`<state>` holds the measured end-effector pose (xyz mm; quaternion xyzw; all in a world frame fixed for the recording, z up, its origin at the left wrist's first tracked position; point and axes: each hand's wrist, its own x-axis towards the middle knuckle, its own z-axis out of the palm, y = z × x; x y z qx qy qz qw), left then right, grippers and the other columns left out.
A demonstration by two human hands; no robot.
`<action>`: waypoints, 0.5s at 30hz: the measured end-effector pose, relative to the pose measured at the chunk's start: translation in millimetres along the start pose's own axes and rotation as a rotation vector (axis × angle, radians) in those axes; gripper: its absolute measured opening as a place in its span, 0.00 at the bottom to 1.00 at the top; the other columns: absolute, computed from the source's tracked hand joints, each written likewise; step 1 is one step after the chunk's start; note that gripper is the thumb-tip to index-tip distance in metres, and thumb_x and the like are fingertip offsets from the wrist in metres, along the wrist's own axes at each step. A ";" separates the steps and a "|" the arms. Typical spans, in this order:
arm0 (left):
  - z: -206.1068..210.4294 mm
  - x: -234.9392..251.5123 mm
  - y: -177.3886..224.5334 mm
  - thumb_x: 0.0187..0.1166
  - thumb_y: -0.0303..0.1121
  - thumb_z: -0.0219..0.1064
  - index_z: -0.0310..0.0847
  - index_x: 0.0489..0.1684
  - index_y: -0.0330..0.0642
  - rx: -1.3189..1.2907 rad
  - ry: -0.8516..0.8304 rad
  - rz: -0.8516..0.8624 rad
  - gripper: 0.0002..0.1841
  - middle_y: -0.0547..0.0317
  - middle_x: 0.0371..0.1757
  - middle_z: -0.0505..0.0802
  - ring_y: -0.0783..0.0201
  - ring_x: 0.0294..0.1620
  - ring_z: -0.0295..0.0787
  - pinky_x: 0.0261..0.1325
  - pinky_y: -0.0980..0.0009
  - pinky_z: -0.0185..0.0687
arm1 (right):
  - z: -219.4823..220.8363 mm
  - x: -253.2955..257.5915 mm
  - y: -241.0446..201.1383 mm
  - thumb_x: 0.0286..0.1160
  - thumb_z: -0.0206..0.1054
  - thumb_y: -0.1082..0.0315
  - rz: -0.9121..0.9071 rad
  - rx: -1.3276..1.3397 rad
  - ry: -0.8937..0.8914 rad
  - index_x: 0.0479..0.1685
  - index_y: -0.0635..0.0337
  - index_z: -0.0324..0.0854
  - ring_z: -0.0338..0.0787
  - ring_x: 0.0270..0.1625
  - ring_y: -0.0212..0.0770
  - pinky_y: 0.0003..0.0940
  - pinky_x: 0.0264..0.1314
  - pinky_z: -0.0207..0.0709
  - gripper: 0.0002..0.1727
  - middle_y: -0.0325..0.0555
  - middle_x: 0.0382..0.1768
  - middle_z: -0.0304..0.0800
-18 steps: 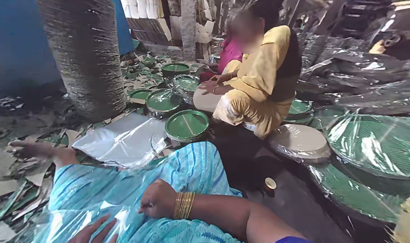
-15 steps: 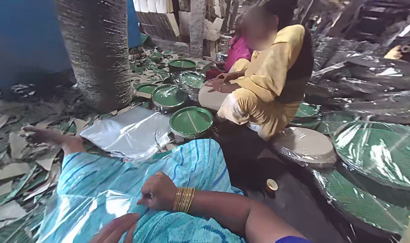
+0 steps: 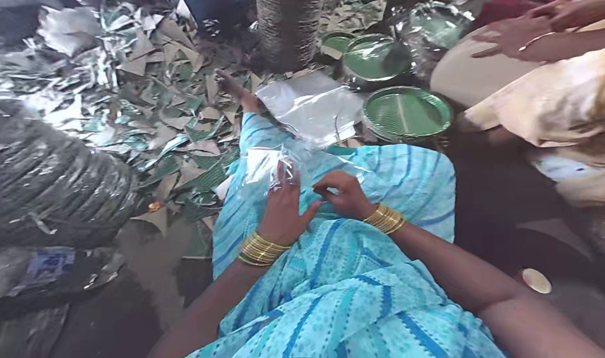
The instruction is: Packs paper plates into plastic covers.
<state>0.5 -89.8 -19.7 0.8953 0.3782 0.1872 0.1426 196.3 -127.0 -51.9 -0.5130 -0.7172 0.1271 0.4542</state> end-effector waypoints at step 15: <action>-13.4 11.1 11.2 0.90 0.48 0.57 0.43 0.91 0.22 -0.526 -0.472 -0.363 0.43 0.25 0.92 0.53 0.42 0.95 0.47 0.95 0.56 0.43 | -0.2 -2.9 -1.9 0.70 0.72 0.67 0.114 0.120 -0.146 0.30 0.72 0.88 0.90 0.38 0.48 0.47 0.48 0.81 0.12 0.56 0.31 0.92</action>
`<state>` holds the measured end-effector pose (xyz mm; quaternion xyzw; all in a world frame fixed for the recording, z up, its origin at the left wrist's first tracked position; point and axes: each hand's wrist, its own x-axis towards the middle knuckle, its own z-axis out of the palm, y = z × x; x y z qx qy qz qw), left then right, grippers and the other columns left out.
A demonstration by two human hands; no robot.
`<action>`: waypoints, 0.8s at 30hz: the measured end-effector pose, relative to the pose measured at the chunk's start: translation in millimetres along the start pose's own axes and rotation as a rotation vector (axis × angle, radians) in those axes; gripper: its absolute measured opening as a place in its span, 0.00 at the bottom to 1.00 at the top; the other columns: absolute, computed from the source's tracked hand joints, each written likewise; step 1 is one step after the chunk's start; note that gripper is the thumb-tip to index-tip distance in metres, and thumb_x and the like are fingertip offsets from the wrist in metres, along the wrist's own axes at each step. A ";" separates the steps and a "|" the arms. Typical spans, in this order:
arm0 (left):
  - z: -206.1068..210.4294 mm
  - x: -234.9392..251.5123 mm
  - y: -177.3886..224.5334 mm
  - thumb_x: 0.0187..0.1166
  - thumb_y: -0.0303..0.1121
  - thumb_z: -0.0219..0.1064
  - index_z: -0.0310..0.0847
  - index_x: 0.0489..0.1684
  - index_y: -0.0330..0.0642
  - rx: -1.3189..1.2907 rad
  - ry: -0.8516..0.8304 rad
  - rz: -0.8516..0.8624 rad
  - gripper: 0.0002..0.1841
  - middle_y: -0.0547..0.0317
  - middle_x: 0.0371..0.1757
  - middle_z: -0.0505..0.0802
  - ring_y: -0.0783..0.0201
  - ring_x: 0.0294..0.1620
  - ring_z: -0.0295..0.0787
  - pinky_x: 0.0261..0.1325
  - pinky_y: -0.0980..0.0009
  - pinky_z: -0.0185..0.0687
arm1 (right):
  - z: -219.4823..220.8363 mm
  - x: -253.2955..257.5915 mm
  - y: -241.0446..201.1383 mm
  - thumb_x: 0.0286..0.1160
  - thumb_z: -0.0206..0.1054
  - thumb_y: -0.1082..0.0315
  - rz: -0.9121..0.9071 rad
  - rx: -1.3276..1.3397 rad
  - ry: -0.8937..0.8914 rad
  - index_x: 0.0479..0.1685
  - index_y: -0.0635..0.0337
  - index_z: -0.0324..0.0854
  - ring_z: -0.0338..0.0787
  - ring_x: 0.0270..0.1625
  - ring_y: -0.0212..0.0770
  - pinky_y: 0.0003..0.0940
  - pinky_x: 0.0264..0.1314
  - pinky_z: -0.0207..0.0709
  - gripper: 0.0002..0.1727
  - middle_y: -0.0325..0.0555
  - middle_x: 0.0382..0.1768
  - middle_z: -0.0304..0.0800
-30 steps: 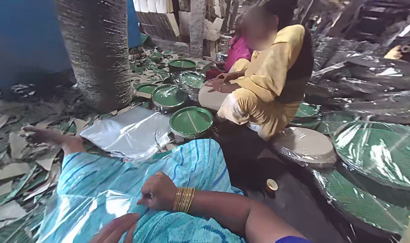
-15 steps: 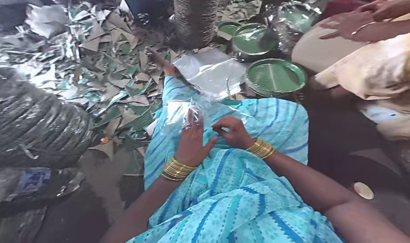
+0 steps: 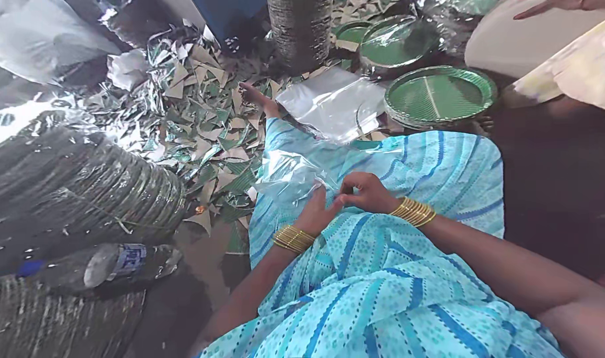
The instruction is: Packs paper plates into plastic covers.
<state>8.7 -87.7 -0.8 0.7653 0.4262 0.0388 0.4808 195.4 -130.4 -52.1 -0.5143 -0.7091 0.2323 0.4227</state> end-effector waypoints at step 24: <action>-15.4 -6.9 -50.3 0.90 0.27 0.56 0.75 0.63 0.24 -1.004 0.626 -0.350 0.14 0.41 0.49 0.90 0.59 0.42 0.92 0.48 0.67 0.89 | -5.3 0.5 25.2 0.82 0.61 0.73 0.046 -0.233 -0.199 0.49 0.70 0.92 0.91 0.61 0.65 0.66 0.68 0.75 0.14 0.64 0.52 0.95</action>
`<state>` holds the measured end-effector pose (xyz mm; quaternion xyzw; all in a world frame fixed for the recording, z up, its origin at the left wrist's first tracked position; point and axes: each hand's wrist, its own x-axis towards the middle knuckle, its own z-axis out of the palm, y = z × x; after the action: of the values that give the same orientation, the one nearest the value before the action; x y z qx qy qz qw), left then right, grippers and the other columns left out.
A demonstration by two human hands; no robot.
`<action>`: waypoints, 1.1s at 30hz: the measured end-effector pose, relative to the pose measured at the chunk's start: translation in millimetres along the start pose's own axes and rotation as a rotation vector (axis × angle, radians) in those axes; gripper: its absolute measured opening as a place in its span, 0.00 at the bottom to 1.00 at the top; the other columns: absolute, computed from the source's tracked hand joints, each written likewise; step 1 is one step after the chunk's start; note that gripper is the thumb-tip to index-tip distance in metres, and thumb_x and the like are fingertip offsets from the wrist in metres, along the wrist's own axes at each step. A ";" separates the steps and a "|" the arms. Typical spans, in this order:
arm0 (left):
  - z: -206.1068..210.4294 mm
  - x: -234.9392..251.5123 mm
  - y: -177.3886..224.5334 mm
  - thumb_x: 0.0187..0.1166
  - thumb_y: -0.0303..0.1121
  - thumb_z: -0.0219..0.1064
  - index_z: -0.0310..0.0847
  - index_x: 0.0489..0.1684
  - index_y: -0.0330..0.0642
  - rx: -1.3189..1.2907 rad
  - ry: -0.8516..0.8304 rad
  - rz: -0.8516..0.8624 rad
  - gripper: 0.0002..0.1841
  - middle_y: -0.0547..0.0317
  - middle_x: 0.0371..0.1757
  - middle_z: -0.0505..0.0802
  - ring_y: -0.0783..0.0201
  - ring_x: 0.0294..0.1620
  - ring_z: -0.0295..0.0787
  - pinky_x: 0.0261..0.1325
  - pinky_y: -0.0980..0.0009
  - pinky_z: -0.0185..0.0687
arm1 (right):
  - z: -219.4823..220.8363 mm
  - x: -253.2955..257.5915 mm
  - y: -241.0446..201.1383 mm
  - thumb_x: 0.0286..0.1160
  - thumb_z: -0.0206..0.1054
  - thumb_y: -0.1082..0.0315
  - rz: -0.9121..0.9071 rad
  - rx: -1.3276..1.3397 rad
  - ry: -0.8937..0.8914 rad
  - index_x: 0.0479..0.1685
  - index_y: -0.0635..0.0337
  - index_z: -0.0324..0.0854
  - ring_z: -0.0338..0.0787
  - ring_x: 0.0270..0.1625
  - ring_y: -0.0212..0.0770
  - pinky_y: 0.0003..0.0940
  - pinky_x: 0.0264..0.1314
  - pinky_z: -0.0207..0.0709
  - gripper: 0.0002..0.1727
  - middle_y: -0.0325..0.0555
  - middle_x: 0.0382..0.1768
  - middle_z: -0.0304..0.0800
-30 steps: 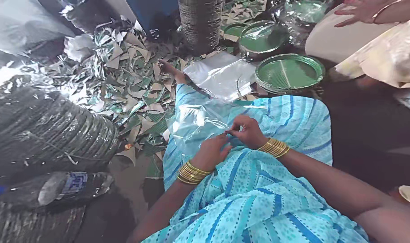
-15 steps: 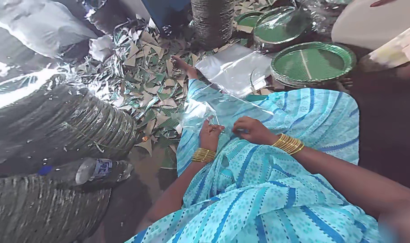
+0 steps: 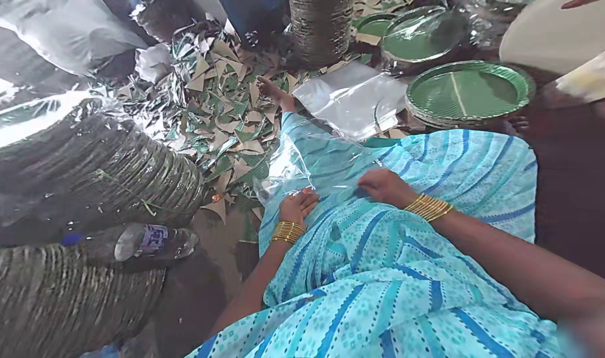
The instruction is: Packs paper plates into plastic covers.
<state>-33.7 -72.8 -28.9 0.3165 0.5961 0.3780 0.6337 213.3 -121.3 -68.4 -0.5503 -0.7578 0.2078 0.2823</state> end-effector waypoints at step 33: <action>41.0 21.0 -2.0 0.78 0.46 0.73 0.85 0.48 0.24 0.902 -0.426 0.531 0.25 0.40 0.48 0.91 0.54 0.54 0.85 0.67 0.59 0.76 | -21.0 -5.8 12.7 0.64 0.60 0.81 0.002 -0.174 0.483 0.50 0.69 0.92 0.84 0.71 0.68 0.69 0.70 0.72 0.18 0.63 0.65 0.89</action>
<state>7.3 -53.8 -37.8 0.7644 0.4573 0.1602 0.4253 237.5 -122.9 -61.6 -0.6070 -0.6827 0.0047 0.4067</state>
